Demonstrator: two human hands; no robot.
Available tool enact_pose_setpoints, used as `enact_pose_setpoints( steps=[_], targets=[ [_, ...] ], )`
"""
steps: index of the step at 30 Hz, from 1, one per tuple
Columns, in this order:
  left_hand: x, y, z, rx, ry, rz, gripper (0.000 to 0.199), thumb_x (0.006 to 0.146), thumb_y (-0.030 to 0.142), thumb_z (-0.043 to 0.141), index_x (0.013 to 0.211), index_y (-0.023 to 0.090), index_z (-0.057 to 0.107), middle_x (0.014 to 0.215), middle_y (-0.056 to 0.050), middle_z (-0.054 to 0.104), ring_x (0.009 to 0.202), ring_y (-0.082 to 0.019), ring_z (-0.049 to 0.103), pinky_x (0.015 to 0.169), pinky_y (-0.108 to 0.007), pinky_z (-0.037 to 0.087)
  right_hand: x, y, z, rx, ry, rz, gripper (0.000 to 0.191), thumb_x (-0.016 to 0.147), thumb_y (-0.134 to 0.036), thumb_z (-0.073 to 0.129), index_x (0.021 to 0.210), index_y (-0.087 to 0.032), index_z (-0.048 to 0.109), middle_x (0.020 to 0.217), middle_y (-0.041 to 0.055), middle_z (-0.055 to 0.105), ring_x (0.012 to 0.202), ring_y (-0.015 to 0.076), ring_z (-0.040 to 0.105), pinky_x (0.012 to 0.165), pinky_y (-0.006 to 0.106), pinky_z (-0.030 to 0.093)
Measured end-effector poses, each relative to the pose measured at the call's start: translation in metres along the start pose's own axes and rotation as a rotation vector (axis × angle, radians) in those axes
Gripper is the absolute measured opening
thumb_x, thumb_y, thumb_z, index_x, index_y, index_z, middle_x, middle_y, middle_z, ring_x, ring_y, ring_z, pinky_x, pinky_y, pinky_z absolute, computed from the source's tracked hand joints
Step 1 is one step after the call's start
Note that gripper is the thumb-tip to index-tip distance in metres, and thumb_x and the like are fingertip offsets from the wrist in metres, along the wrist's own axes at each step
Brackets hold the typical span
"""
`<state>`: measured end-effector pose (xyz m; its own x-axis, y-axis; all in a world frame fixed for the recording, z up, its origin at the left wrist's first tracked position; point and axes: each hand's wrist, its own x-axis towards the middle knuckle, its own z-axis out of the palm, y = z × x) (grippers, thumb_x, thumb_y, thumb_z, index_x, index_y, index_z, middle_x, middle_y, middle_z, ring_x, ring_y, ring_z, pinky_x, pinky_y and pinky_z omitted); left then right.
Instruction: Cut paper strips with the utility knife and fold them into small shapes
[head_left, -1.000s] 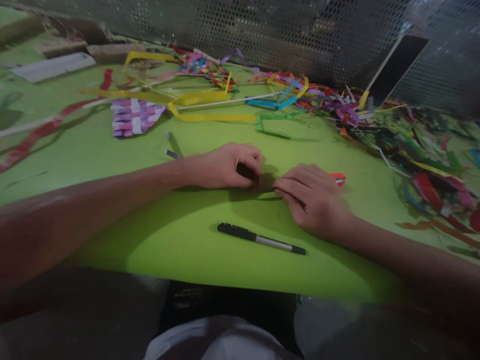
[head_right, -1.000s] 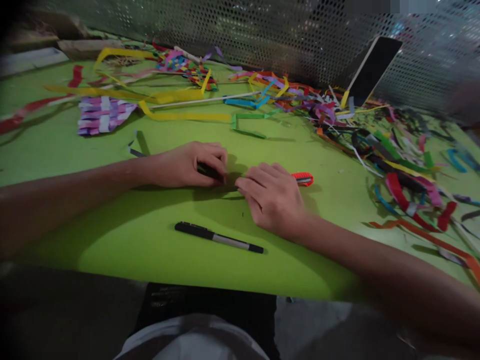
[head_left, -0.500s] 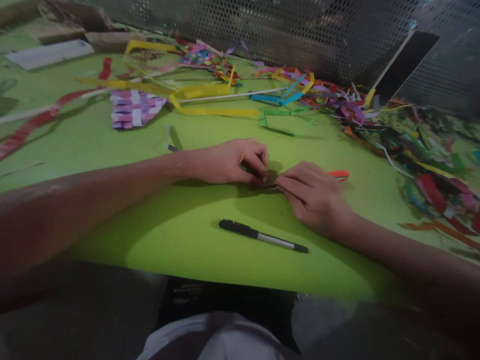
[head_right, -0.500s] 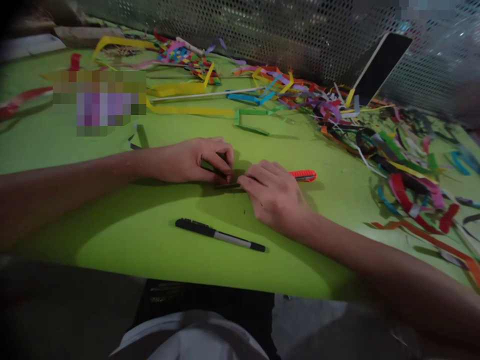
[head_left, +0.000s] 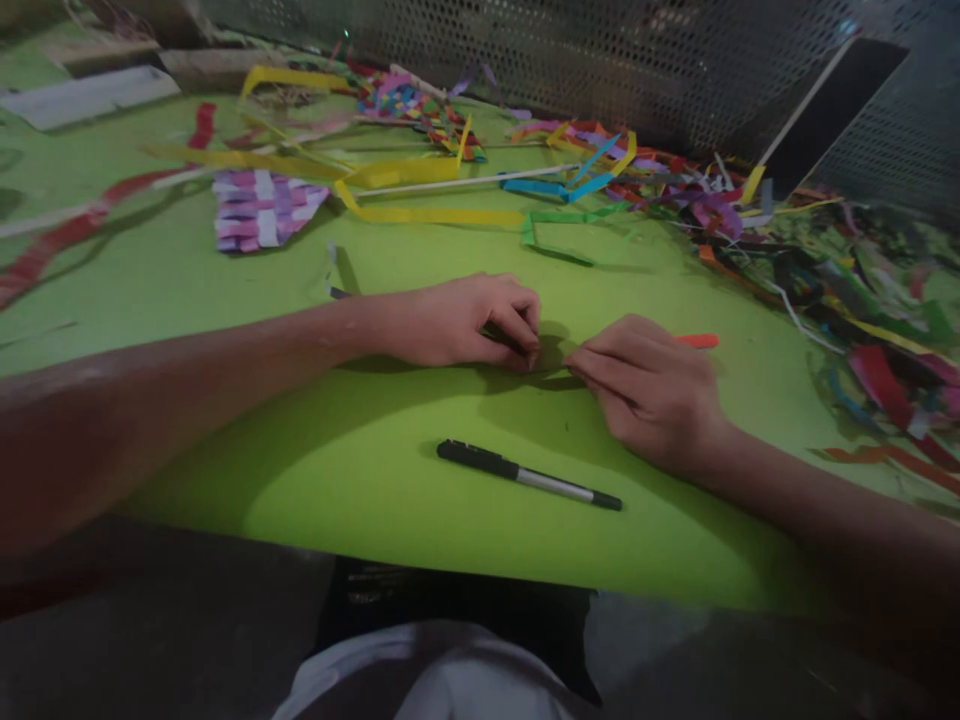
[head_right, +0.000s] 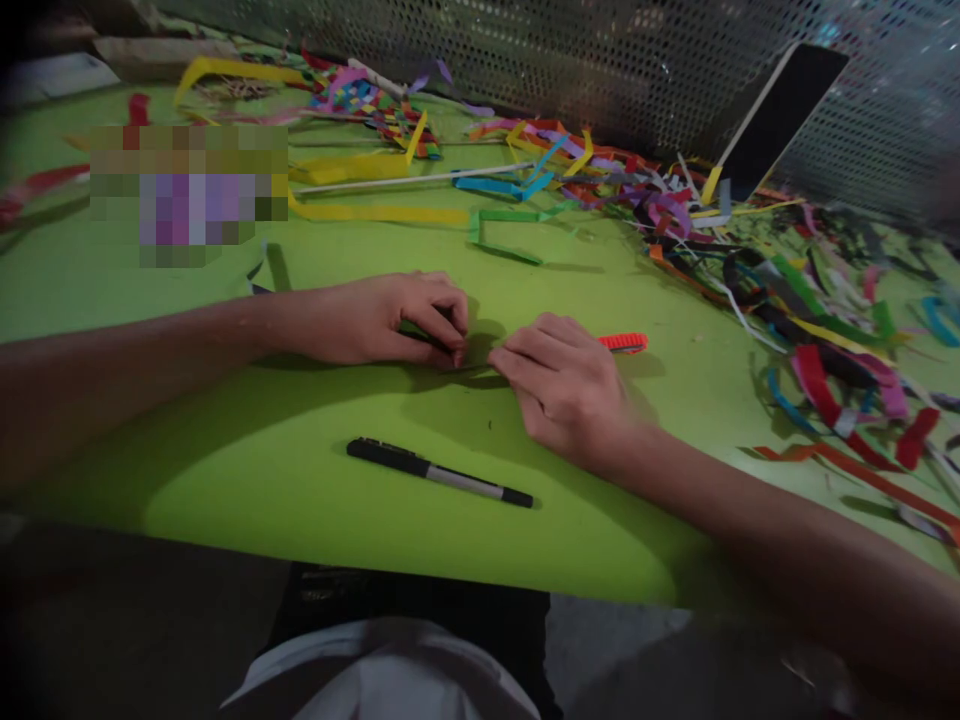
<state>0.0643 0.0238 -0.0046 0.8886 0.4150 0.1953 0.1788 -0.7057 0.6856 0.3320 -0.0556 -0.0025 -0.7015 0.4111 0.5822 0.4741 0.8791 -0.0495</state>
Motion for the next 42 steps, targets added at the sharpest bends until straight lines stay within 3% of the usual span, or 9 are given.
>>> enact_pose_setpoints(
  steps=[24, 30, 42],
  targets=[
    [-0.001, -0.003, 0.001, -0.027, 0.006, 0.034, 0.017, 0.102, 0.035, 0.076, 0.097, 0.025, 0.089, 0.101, -0.005, 0.076, 0.098, -0.021, 0.063, 0.096, -0.033, 0.044, 0.003, 0.001, 0.002, -0.116, -0.055, -0.073, 0.023, 0.105, -0.002, 0.056, 0.103, -0.018, 0.073, 0.085, 0.0049, 0.069, 0.079, 0.0204, 0.06, 0.07, 0.034, 0.053],
    [-0.003, 0.0, 0.002, 0.003, -0.006, -0.008, 0.021, 0.104, 0.034, 0.071, 0.096, 0.027, 0.089, 0.102, -0.006, 0.076, 0.097, -0.021, 0.064, 0.096, -0.033, 0.044, 0.0, 0.003, 0.003, -0.096, -0.098, -0.059, 0.032, 0.106, -0.002, 0.047, 0.101, -0.019, 0.073, 0.09, 0.0051, 0.071, 0.082, 0.0204, 0.06, 0.073, 0.034, 0.055],
    [-0.004, 0.007, 0.002, 0.076, -0.015, -0.02, 0.024, 0.107, 0.03, 0.063, 0.1, 0.023, 0.085, 0.104, -0.006, 0.075, 0.1, -0.021, 0.063, 0.095, -0.034, 0.044, -0.004, 0.004, 0.008, -0.068, -0.091, -0.064, 0.032, 0.098, 0.006, 0.047, 0.1, -0.011, 0.075, 0.089, 0.0078, 0.07, 0.082, 0.0211, 0.056, 0.074, 0.034, 0.048]
  ],
)
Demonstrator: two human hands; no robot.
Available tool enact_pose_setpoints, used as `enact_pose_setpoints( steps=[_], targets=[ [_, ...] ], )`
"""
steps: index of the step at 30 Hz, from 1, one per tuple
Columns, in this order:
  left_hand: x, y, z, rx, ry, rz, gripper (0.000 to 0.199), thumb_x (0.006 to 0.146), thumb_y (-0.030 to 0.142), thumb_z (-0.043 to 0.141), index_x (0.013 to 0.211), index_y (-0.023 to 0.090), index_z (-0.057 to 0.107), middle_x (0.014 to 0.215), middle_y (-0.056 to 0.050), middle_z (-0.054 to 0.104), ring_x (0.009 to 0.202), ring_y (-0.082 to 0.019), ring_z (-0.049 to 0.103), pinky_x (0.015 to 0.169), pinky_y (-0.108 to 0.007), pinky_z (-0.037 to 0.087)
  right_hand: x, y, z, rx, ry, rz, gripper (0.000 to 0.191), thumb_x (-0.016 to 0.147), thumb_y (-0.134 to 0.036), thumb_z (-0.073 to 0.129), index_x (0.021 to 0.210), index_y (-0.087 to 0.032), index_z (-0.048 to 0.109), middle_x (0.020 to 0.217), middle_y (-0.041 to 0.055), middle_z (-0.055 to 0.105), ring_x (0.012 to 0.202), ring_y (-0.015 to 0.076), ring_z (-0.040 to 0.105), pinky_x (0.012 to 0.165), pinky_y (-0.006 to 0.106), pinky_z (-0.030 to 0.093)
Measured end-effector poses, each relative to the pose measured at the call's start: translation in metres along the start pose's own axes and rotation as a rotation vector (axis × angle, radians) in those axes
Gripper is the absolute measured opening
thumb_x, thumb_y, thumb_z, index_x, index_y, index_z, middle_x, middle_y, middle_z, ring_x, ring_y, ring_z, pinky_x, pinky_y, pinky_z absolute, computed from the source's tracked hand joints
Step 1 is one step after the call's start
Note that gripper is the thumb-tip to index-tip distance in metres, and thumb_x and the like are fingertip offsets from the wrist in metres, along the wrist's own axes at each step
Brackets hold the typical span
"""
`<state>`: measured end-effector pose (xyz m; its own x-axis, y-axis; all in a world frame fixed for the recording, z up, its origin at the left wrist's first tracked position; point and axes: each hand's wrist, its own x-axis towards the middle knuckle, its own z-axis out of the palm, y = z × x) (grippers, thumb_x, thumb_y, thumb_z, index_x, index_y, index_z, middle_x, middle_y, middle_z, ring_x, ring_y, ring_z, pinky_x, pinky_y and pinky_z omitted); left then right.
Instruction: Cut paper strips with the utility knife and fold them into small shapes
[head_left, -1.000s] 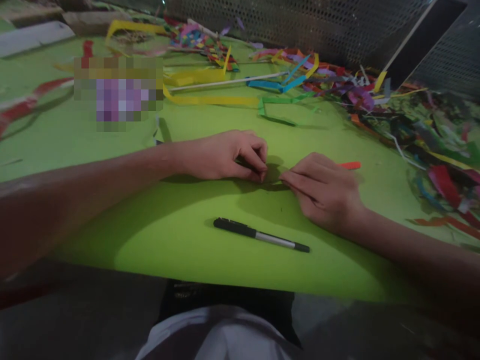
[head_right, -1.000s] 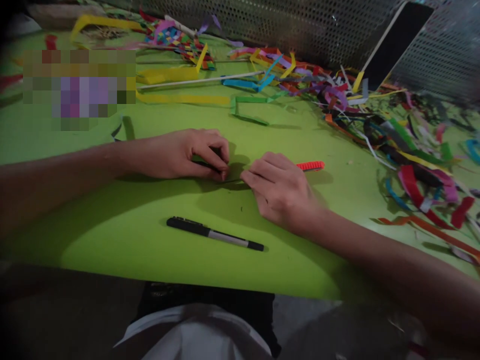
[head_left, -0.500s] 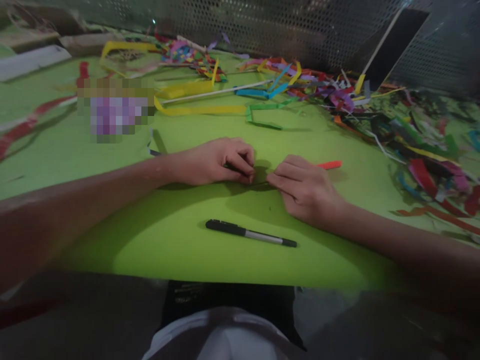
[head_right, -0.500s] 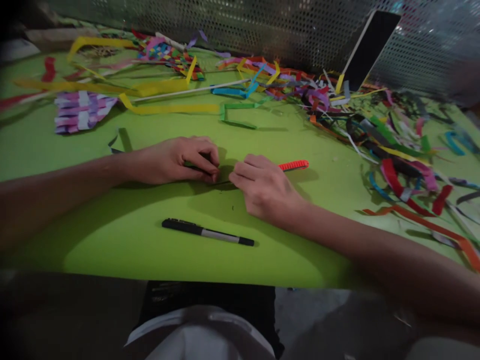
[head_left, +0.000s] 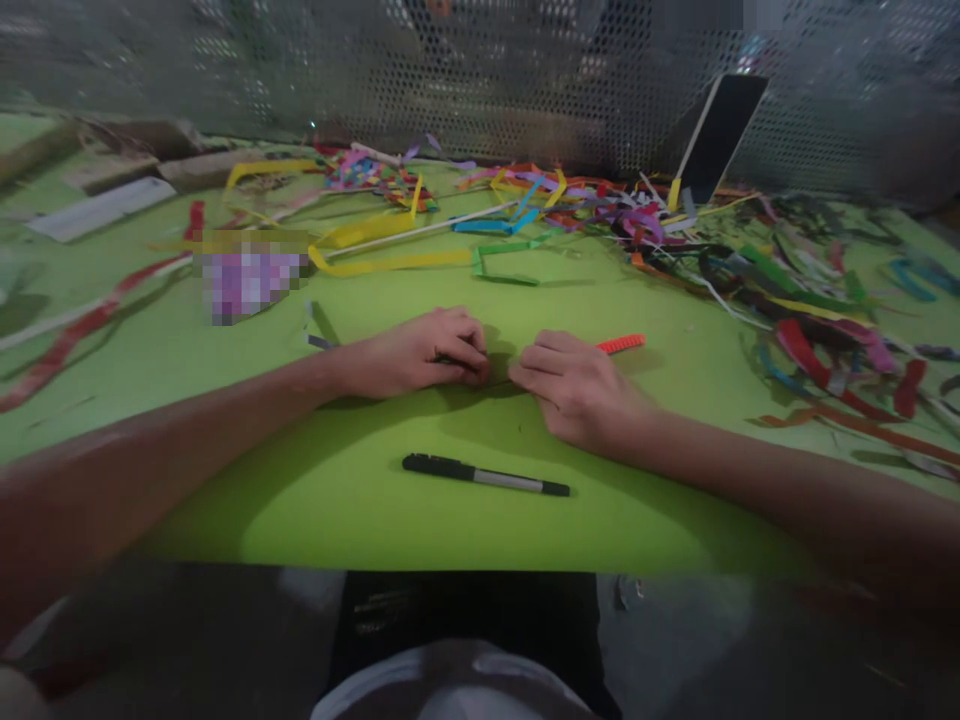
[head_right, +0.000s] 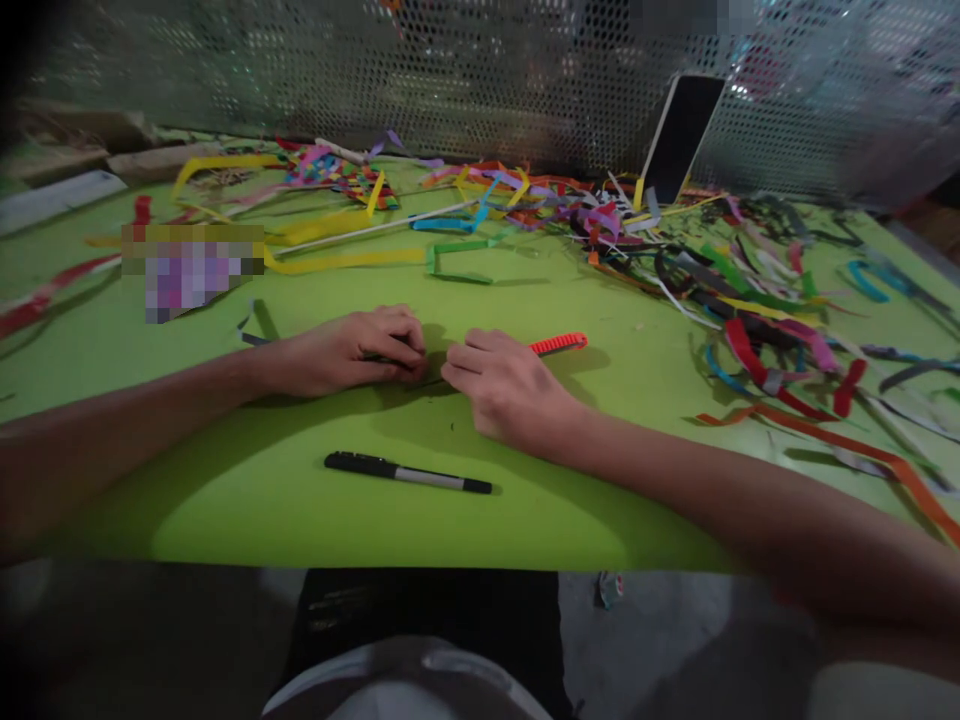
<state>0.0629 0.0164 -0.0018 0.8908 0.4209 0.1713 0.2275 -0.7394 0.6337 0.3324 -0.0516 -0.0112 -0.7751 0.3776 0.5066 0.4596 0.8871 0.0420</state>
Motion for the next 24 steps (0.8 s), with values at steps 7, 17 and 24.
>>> enact_pose_setpoints(
  steps=[7, 17, 24],
  targets=[
    [0.0026, -0.0062, 0.0003, -0.132, 0.027, 0.01, 0.016, 0.103, 0.029, 0.071, 0.097, 0.022, 0.083, 0.097, -0.004, 0.075, 0.091, -0.017, 0.065, 0.089, -0.029, 0.047, -0.0007, 0.0016, 0.0034, -0.015, 0.01, 0.004, 0.032, 0.099, 0.005, 0.048, 0.102, -0.012, 0.075, 0.088, 0.0069, 0.07, 0.081, 0.0207, 0.054, 0.074, 0.034, 0.048],
    [0.0035, -0.0066, 0.0002, -0.217, 0.047, -0.019, 0.013, 0.1, 0.031, 0.077, 0.096, 0.022, 0.085, 0.098, -0.004, 0.078, 0.094, -0.017, 0.069, 0.093, -0.03, 0.052, 0.0013, 0.0008, 0.0027, -0.025, 0.07, -0.009, 0.031, 0.1, 0.003, 0.048, 0.099, -0.015, 0.074, 0.084, 0.0052, 0.069, 0.076, 0.0197, 0.053, 0.068, 0.034, 0.047],
    [0.0039, -0.0058, 0.0014, -0.282, 0.153, -0.079, 0.021, 0.098, 0.04, 0.078, 0.093, 0.02, 0.082, 0.094, -0.004, 0.077, 0.087, -0.016, 0.068, 0.091, -0.031, 0.054, 0.0017, 0.0003, 0.0003, -0.036, 0.037, 0.003, 0.031, 0.101, 0.001, 0.048, 0.097, -0.012, 0.076, 0.085, 0.007, 0.069, 0.078, 0.0199, 0.053, 0.071, 0.034, 0.048]
  ],
)
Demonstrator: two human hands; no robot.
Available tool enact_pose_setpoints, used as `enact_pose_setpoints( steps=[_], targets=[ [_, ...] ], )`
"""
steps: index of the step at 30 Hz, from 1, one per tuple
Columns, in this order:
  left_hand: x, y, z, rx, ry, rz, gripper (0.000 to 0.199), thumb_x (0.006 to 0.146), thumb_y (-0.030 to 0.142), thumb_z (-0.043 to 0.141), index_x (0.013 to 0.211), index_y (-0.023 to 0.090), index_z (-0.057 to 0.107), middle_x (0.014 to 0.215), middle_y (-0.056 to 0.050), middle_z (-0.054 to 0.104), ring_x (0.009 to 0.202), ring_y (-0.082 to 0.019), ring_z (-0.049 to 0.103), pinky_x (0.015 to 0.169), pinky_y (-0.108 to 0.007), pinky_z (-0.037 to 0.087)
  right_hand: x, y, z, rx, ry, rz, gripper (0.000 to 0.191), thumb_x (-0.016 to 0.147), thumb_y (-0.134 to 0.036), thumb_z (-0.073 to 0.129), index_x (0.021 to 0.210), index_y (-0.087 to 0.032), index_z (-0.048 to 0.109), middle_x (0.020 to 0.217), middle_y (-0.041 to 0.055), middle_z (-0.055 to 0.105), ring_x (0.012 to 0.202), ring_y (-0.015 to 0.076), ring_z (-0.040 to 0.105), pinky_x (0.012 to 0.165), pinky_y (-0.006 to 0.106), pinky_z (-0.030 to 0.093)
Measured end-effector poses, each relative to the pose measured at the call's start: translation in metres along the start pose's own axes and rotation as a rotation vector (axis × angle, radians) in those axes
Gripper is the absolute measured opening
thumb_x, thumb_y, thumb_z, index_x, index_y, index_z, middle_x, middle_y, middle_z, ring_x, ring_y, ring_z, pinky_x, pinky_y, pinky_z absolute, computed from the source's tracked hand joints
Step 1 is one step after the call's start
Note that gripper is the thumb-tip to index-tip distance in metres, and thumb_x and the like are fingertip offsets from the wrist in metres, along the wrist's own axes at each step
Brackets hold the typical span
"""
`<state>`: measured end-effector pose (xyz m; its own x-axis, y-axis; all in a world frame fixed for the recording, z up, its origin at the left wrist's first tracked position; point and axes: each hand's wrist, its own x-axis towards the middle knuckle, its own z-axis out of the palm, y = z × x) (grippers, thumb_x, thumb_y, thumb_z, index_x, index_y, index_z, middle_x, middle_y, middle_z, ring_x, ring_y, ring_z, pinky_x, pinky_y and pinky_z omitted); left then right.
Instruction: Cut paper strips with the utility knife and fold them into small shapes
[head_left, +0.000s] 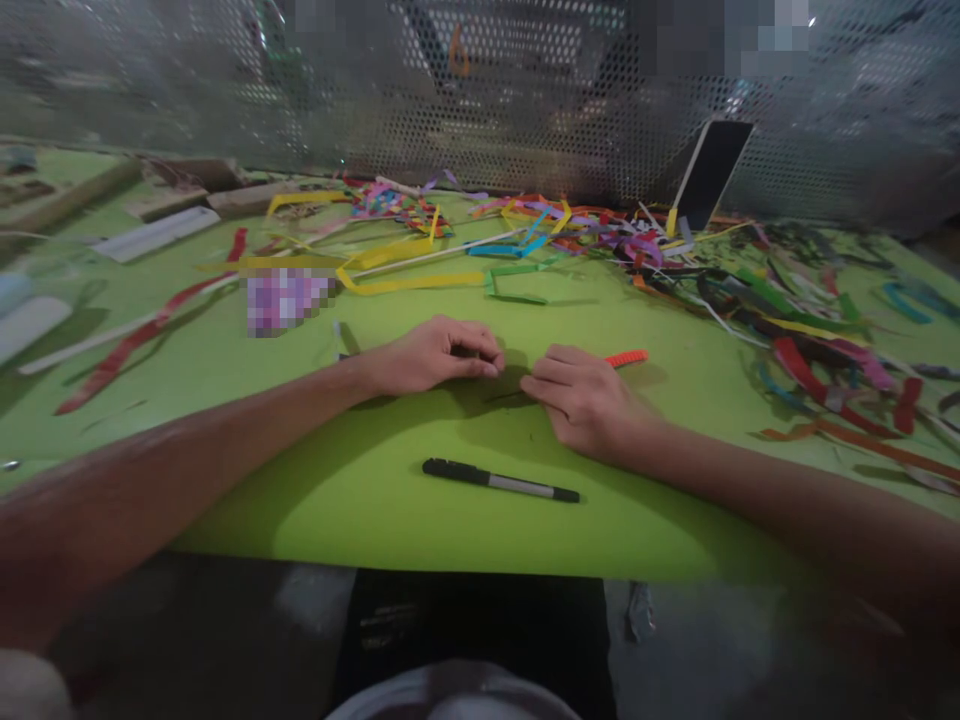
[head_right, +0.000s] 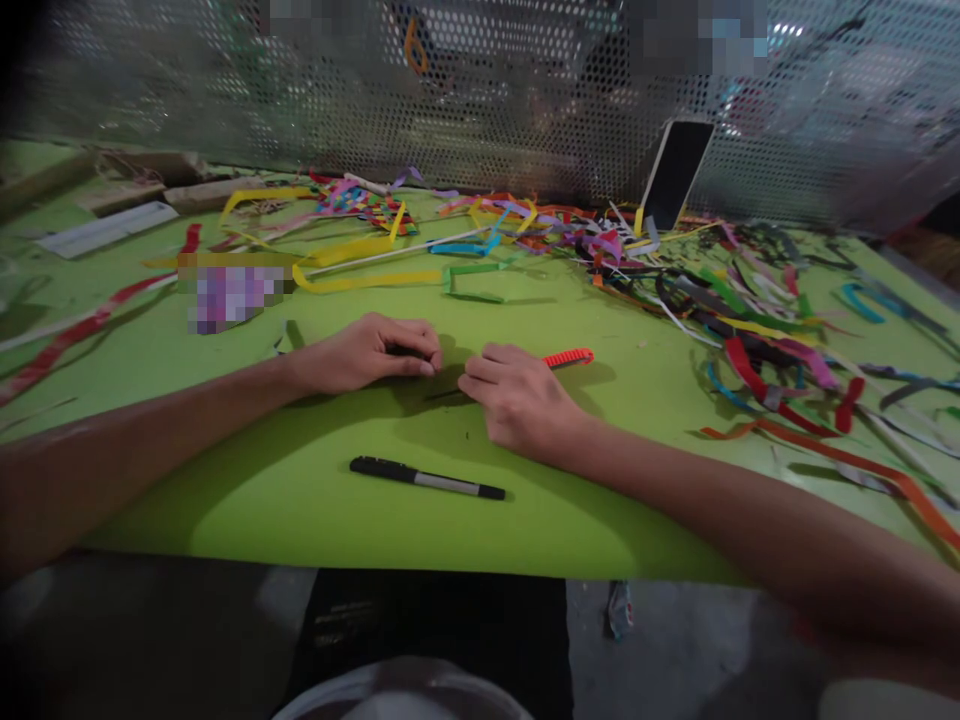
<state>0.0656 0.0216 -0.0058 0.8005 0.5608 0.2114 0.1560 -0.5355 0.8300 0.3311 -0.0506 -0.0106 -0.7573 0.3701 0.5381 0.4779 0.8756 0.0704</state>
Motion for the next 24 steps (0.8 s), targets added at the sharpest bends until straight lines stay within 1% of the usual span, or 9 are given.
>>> enact_pose_setpoints(
  steps=[4, 7, 10, 14, 17, 19, 21, 24],
  targets=[
    [0.001, 0.002, 0.001, 0.0, 0.071, -0.057, 0.028, 0.095, 0.046, 0.078, 0.088, 0.019, 0.079, 0.09, -0.003, 0.073, 0.083, -0.017, 0.064, 0.087, -0.032, 0.054, 0.0, 0.0, 0.001, 0.001, 0.001, 0.005, 0.03, 0.102, 0.0, 0.049, 0.098, -0.013, 0.077, 0.085, 0.0068, 0.069, 0.077, 0.0199, 0.054, 0.071, 0.034, 0.048],
    [0.002, 0.004, 0.004, 0.03, 0.113, -0.1, 0.025, 0.095, 0.044, 0.075, 0.09, 0.02, 0.078, 0.093, -0.004, 0.072, 0.086, -0.018, 0.065, 0.089, -0.035, 0.054, -0.001, 0.001, 0.002, 0.008, 0.005, 0.008, 0.028, 0.101, 0.0, 0.052, 0.099, -0.012, 0.077, 0.086, 0.008, 0.07, 0.078, 0.0209, 0.056, 0.071, 0.035, 0.049],
    [0.001, 0.009, 0.01, 0.079, 0.127, -0.13, 0.025, 0.097, 0.043, 0.07, 0.095, 0.019, 0.077, 0.098, -0.005, 0.072, 0.091, -0.019, 0.066, 0.09, -0.036, 0.054, -0.002, 0.001, 0.002, 0.012, 0.008, 0.008, 0.029, 0.099, 0.001, 0.052, 0.097, -0.013, 0.077, 0.085, 0.0082, 0.069, 0.078, 0.0219, 0.055, 0.07, 0.036, 0.049],
    [-0.001, 0.018, 0.019, 0.128, 0.141, -0.144, 0.019, 0.101, 0.037, 0.062, 0.101, 0.019, 0.067, 0.099, -0.006, 0.072, 0.09, -0.02, 0.065, 0.085, -0.035, 0.054, 0.0, 0.001, 0.0, 0.011, 0.006, 0.002, 0.028, 0.1, 0.0, 0.051, 0.093, -0.014, 0.075, 0.084, 0.0079, 0.069, 0.076, 0.0217, 0.052, 0.07, 0.036, 0.048],
    [0.001, 0.023, 0.025, 0.15, 0.186, -0.161, 0.015, 0.102, 0.034, 0.06, 0.099, 0.02, 0.063, 0.098, -0.006, 0.071, 0.09, -0.02, 0.064, 0.083, -0.036, 0.053, 0.001, 0.0, -0.001, 0.01, -0.003, 0.006, 0.029, 0.1, 0.001, 0.052, 0.086, -0.015, 0.072, 0.085, 0.0081, 0.069, 0.076, 0.0209, 0.052, 0.07, 0.035, 0.047],
    [0.003, 0.022, 0.026, 0.099, 0.229, -0.174, 0.014, 0.101, 0.034, 0.06, 0.097, 0.02, 0.06, 0.094, -0.005, 0.07, 0.089, -0.02, 0.064, 0.083, -0.037, 0.053, 0.001, 0.0, 0.0, 0.011, 0.006, 0.008, 0.03, 0.1, 0.001, 0.053, 0.084, -0.015, 0.072, 0.084, 0.0078, 0.069, 0.076, 0.0208, 0.052, 0.069, 0.035, 0.047],
    [0.007, 0.019, 0.023, 0.001, 0.27, -0.177, 0.018, 0.101, 0.038, 0.061, 0.097, 0.022, 0.056, 0.09, -0.003, 0.067, 0.085, -0.019, 0.064, 0.083, -0.039, 0.054, 0.0, 0.001, 0.003, 0.012, 0.02, 0.005, 0.03, 0.101, 0.0, 0.052, 0.087, -0.015, 0.074, 0.084, 0.0075, 0.07, 0.077, 0.0212, 0.054, 0.071, 0.035, 0.049],
    [0.011, 0.019, 0.011, -0.105, 0.268, -0.168, 0.034, 0.099, 0.053, 0.069, 0.099, 0.023, 0.052, 0.089, 0.001, 0.063, 0.083, -0.016, 0.065, 0.084, -0.041, 0.058, -0.002, 0.003, 0.008, 0.01, 0.033, 0.006, 0.029, 0.101, -0.001, 0.053, 0.088, -0.015, 0.075, 0.085, 0.0069, 0.071, 0.079, 0.0213, 0.056, 0.074, 0.035, 0.051]
  ],
)
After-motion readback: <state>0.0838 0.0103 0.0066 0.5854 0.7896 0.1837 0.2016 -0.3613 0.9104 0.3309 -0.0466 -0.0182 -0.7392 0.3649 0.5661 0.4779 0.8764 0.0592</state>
